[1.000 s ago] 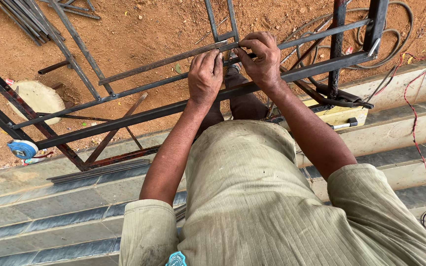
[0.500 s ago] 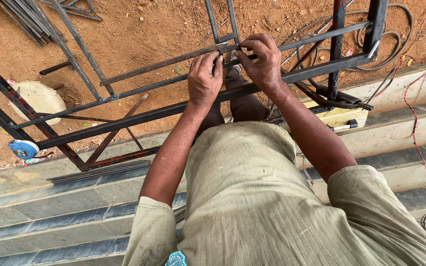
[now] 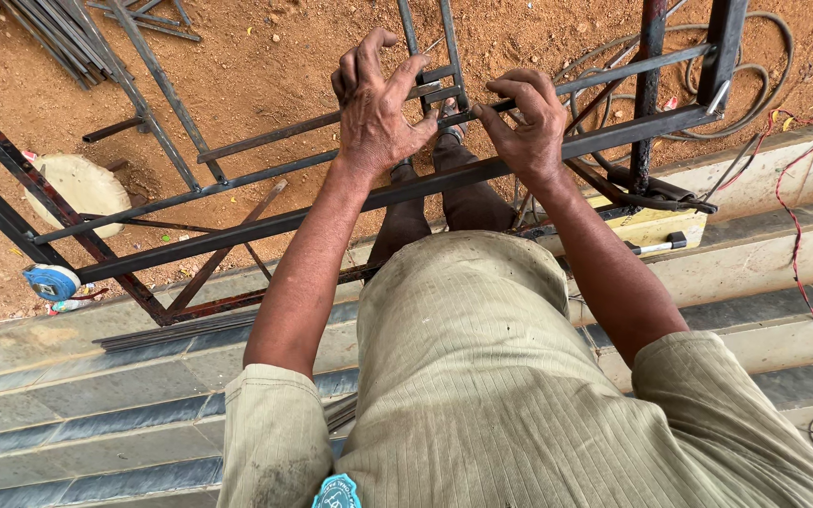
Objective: The person positions and aligns metal rods onto a frame, then uses a welding tool to fuse the joints together.
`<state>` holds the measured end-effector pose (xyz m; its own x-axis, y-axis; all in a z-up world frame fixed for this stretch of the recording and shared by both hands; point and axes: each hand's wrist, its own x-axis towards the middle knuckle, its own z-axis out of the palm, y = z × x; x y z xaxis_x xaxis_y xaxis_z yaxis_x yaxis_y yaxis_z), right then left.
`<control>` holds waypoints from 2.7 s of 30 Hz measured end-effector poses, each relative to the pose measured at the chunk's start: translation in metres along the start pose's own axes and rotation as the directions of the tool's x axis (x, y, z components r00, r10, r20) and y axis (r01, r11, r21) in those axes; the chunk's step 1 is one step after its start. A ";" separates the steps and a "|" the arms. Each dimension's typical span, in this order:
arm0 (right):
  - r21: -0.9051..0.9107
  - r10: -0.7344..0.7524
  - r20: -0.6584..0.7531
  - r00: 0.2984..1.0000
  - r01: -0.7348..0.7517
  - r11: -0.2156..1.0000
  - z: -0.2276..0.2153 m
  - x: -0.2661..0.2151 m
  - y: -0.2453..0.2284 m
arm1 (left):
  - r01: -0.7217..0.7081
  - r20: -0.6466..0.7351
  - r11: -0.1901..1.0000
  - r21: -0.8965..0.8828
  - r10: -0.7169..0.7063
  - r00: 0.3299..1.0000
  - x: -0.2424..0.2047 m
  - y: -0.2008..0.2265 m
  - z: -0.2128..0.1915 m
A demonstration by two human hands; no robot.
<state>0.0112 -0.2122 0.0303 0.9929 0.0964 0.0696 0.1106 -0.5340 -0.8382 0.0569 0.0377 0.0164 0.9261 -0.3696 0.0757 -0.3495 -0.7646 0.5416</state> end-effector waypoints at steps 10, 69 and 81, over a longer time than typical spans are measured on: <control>-0.093 -0.028 -0.052 0.998 0.023 0.995 -0.025 -0.009 -0.002 | -0.042 -0.006 0.996 -0.075 0.042 0.999 0.008 -0.005 0.006; 0.474 0.823 -0.405 0.398 -0.679 0.561 -0.090 -0.242 0.069 | 0.159 -0.275 0.976 -0.146 -0.195 0.942 -0.141 0.024 -0.078; 0.571 0.787 -0.332 0.521 -0.553 0.607 -0.086 -0.221 0.115 | -0.014 -0.215 0.990 -0.143 -0.018 0.976 -0.116 0.043 -0.093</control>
<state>-0.1915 -0.3676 -0.0351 0.6185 -0.6485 -0.4438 -0.5065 0.1027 -0.8561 -0.0523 0.0965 0.1084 0.9410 -0.2340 0.2445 -0.3382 -0.6762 0.6545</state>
